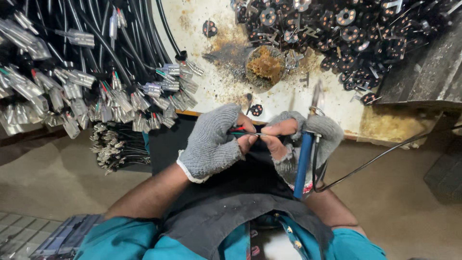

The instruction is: The person solders electrical wires at a workbench, holding a wire in one hand and a soldering iron in the other, dipping wires into a flux container and using pliers to handle small connector parts. They work through several wire ends one at a time, twisting and tinning the exposed conductors.

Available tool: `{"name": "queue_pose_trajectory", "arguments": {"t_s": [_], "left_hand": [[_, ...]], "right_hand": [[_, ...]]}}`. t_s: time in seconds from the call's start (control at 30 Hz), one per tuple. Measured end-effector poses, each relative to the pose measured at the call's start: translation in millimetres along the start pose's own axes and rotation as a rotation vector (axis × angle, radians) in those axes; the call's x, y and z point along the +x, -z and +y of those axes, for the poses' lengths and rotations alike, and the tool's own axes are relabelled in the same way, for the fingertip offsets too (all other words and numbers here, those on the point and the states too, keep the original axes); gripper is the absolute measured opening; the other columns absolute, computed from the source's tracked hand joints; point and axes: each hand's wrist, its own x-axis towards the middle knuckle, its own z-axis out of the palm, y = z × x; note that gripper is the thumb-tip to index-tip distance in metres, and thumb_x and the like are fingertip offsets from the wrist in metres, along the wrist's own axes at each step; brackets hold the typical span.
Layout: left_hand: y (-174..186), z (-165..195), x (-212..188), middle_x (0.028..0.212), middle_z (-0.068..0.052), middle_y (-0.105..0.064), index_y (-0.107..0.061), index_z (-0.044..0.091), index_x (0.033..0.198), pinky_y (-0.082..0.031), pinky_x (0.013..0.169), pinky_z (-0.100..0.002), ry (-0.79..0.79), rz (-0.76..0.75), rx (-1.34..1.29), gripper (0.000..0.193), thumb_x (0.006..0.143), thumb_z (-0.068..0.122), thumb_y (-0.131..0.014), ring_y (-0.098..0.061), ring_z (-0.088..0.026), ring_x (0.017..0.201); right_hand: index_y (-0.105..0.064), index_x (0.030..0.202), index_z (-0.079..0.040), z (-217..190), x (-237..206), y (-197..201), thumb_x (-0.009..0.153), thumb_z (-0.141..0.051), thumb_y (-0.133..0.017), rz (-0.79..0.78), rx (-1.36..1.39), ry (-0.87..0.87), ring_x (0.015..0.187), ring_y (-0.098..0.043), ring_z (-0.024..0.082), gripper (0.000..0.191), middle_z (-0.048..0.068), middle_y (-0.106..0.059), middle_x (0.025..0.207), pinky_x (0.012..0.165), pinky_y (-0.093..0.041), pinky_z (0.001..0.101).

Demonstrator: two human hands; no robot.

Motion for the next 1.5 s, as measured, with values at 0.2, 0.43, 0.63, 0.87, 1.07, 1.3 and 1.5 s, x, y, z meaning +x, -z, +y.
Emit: {"name": "queue_pose_trajectory", "arguments": {"t_s": [0.2, 0.43, 0.63, 0.87, 1.07, 1.3, 1.5], "left_hand": [[8, 3, 3, 0.086, -0.01, -0.066, -0.072, 0.012, 0.094, -0.05, 0.074, -0.041, -0.038, -0.057, 0.125, 0.013, 0.087, 0.021, -0.076, -0.066, -0.032, 0.086], [5, 2, 4, 0.084, -0.011, -0.064, -0.075, 0.014, 0.097, -0.05, 0.07, -0.042, -0.045, -0.008, 0.209, 0.016, 0.087, 0.026, -0.079, -0.065, -0.032, 0.083], [-1, -8, 9, 0.082, -0.008, -0.064, -0.075, 0.017, 0.094, -0.05, 0.069, -0.042, -0.105, 0.043, 0.334, 0.015, 0.085, 0.027, -0.081, -0.065, -0.031, 0.081], [0, -11, 13, 0.078, -0.008, -0.063, -0.075, 0.017, 0.091, -0.05, 0.067, -0.041, -0.074, 0.081, 0.279, 0.013, 0.083, 0.024, -0.082, -0.066, -0.029, 0.078], [10, -11, 17, 0.09, -0.01, -0.064, -0.072, 0.011, 0.095, -0.051, 0.068, -0.044, -0.108, 0.002, 0.347, 0.021, 0.082, 0.026, -0.08, -0.067, -0.033, 0.084], [-3, -28, 10, 0.082, -0.006, -0.063, -0.073, 0.017, 0.09, -0.05, 0.064, -0.042, -0.226, 0.07, 0.406, 0.013, 0.081, 0.02, -0.082, -0.066, -0.029, 0.077], [2, -26, 17, 0.071, -0.005, -0.058, -0.067, 0.014, 0.08, -0.046, 0.061, -0.043, -0.259, 0.325, 0.579, 0.019, 0.084, 0.022, -0.084, -0.061, -0.028, 0.067]], "right_hand": [[-0.064, 0.101, -0.006, -5, 6, -2, 0.096, -0.009, -0.08, 0.07, -0.066, 0.046, 0.086, -0.07, 0.016, 0.016, 0.005, -0.072, 0.094, 0.079, -0.056, 0.0279], [-0.07, 0.096, -0.004, -10, 12, 1, 0.093, -0.008, -0.08, 0.015, -0.091, -0.055, 0.088, -0.07, 0.017, 0.011, 0.005, -0.073, 0.092, 0.083, -0.056, 0.0292], [-0.072, 0.094, -0.005, -5, 21, 0, 0.092, -0.006, -0.082, 0.125, -0.138, 0.056, 0.085, -0.07, 0.015, 0.01, 0.004, -0.073, 0.09, 0.081, -0.056, 0.0284], [-0.074, 0.091, -0.005, 19, 18, -2, 0.091, -0.003, -0.084, 0.099, -0.042, -0.012, 0.082, -0.07, 0.014, 0.01, 0.005, -0.073, 0.087, 0.077, -0.055, 0.0271], [-0.071, 0.1, -0.003, 25, 19, -5, 0.094, 0.001, -0.083, 0.073, -0.014, -0.035, 0.084, -0.068, 0.017, 0.014, 0.009, -0.071, 0.089, 0.078, -0.055, 0.0292], [-0.038, 0.12, -0.006, -3, 23, -11, 0.096, -0.007, -0.08, 0.141, 0.1, 0.163, 0.084, -0.07, 0.013, 0.049, 0.007, -0.071, 0.095, 0.079, -0.058, 0.0273], [-0.064, 0.106, -0.005, -21, 45, 3, 0.095, -0.008, -0.081, 0.161, -0.271, 0.211, 0.077, -0.068, 0.015, 0.02, 0.006, -0.072, 0.09, 0.073, -0.051, 0.03]]}}
